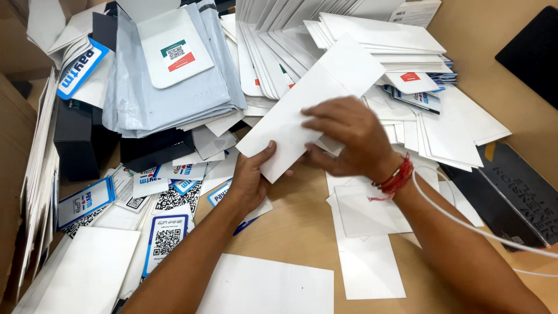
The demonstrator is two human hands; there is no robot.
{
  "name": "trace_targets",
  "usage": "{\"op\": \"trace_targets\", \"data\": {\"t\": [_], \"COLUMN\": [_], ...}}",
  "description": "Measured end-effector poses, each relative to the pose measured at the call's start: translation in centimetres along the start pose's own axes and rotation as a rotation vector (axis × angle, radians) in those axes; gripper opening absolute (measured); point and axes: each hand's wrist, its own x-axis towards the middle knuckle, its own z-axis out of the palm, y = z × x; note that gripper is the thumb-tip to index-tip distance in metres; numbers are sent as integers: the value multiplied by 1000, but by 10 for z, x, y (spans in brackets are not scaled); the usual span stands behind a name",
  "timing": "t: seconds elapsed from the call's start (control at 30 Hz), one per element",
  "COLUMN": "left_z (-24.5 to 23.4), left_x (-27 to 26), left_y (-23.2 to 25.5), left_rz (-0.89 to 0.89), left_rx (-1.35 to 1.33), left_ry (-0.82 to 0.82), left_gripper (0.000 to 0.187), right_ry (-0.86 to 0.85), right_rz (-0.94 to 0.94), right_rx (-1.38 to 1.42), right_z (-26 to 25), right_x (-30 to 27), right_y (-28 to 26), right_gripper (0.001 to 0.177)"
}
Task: The person sorts various envelopes, QR code cards, and SIM cards from a table into organized stacks and a cardboard box.
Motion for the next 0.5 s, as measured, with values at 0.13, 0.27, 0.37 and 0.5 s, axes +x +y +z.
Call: {"op": "trace_targets", "data": {"t": [0.13,0.27,0.37,0.5], "left_z": [-2,-20,-29,-23], "left_x": [2,3,0,-3], "left_y": [3,10,21,30], "left_rz": [13,16,-66,-86], "left_rx": [33,156,371,371], "left_ry": [73,104,117,190], "left_gripper": [52,48,44,42], "right_ry": [237,120,-62,-141], "right_rz": [178,334,522,542], "right_rx": [-273,-315,-178,-156], "right_z": [-11,-10,5,0], "right_x": [-3,-3,-10,-4], "right_y": [73,166,193,155], "right_gripper": [17,53,76,85]}}
